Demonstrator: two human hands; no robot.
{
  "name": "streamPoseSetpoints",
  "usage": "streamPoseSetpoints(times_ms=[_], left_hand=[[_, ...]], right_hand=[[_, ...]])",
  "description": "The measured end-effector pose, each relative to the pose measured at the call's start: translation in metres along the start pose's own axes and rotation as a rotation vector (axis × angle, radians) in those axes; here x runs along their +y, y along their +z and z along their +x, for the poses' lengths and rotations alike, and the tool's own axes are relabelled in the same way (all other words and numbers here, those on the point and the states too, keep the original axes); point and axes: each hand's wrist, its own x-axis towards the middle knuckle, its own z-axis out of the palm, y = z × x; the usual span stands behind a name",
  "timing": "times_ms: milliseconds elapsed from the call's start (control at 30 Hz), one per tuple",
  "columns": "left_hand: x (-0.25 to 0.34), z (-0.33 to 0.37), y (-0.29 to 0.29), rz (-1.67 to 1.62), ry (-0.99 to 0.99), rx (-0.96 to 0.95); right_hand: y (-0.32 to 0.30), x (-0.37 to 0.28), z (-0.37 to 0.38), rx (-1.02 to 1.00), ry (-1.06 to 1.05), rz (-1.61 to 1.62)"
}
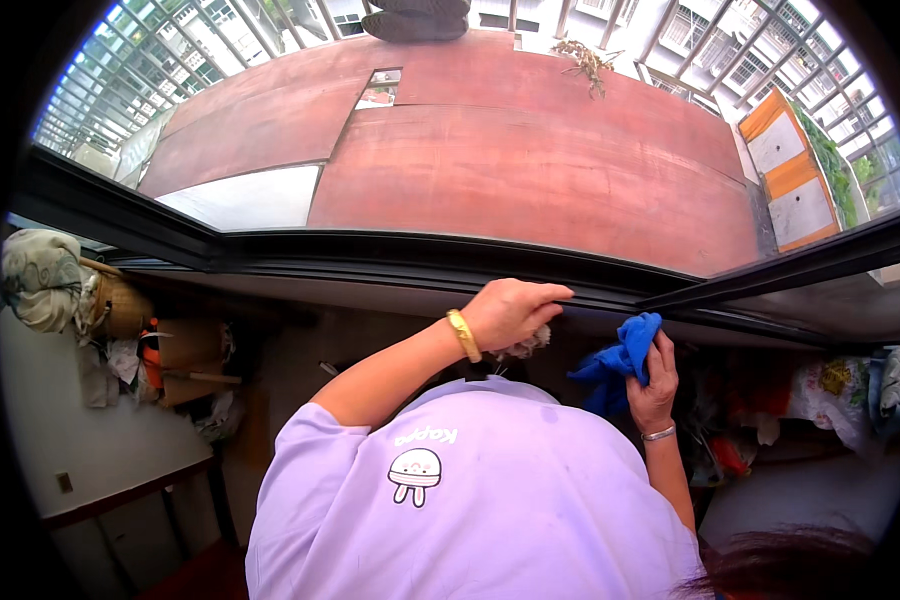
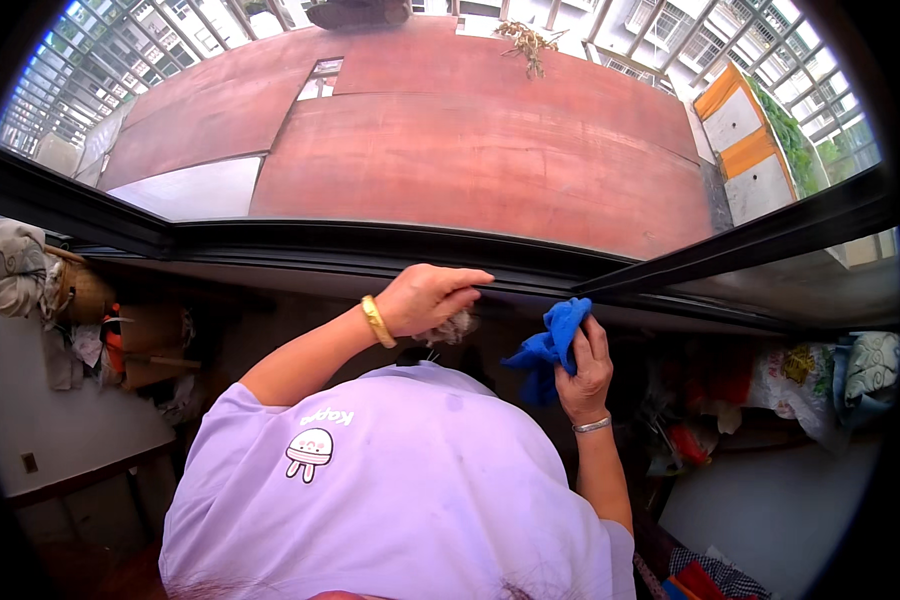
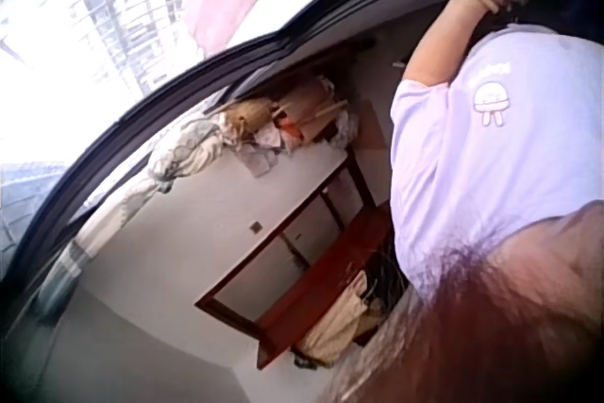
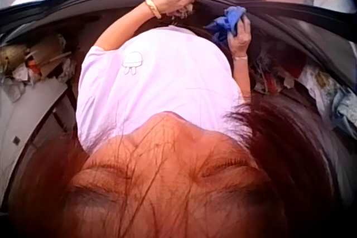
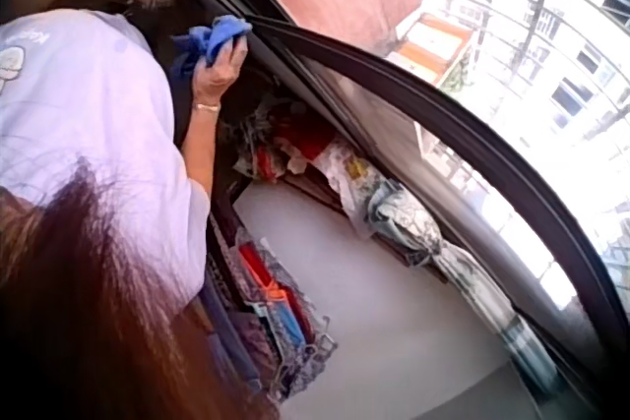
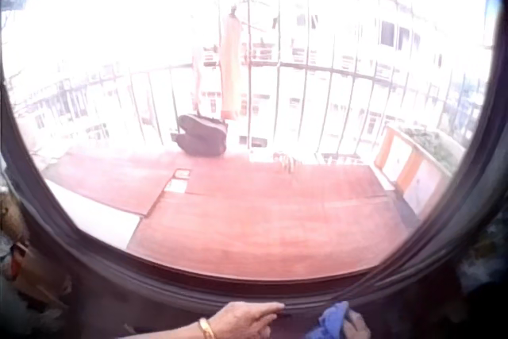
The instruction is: The person cleans the window frame and glass using a cloth and a blue microfiber towel. They wipe the lower track, side frame, and glass pane, then switch to the blue towel to wipe the upper frame and glass.
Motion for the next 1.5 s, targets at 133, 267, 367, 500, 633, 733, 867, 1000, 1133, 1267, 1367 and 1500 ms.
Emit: streamPoseSetpoints(times_ms=[133, 267, 367, 500, 633, 733, 867, 1000, 1133, 1267, 1367, 1500], left_hand=[[-0.017, -0.083, -0.052, -0.127, -0.378, 0.292], [-0.041, -0.145, -0.079, -0.208, -0.521, 0.694], [-0.051, -0.169, -0.089, -0.211, -0.559, 0.893], [-0.054, -0.182, -0.095, -0.202, -0.579, 0.957], [-0.061, -0.197, -0.093, -0.237, -0.593, 1.008], [-0.067, -0.206, -0.089, -0.268, -0.602, 1.047], [-0.072, -0.208, -0.087, -0.292, -0.610, 1.006], [-0.066, -0.204, -0.089, -0.291, -0.580, 0.961], [-0.068, -0.219, -0.099, -0.295, -0.574, 0.959], [-0.066, -0.235, -0.103, -0.271, -0.578, 1.020], [-0.070, -0.240, -0.100, -0.257, -0.599, 1.020], [-0.067, -0.245, -0.096, -0.221, -0.621, 1.005]], right_hand=[[0.013, -0.017, 0.031, -0.010, -0.084, 0.004], [0.038, -0.009, 0.045, -0.127, -0.011, -0.214], [0.051, -0.010, 0.051, -0.183, -0.007, -0.357], [0.057, -0.022, 0.072, -0.336, 0.020, -0.491], [0.073, -0.029, 0.090, -0.536, 0.056, -0.620], [0.085, -0.042, 0.097, -0.536, -0.043, -0.555], [0.138, -0.092, 0.106, -0.480, -0.216, -0.400], [0.178, -0.131, 0.122, -0.447, -0.421, -0.101], [0.146, -0.127, 0.118, -0.226, -0.461, 0.141], [0.073, -0.069, 0.104, -0.194, -0.143, -0.240], [0.067, -0.053, 0.089, -0.254, -0.104, -0.367], [0.108, -0.072, 0.079, -0.309, -0.008, -0.199]])
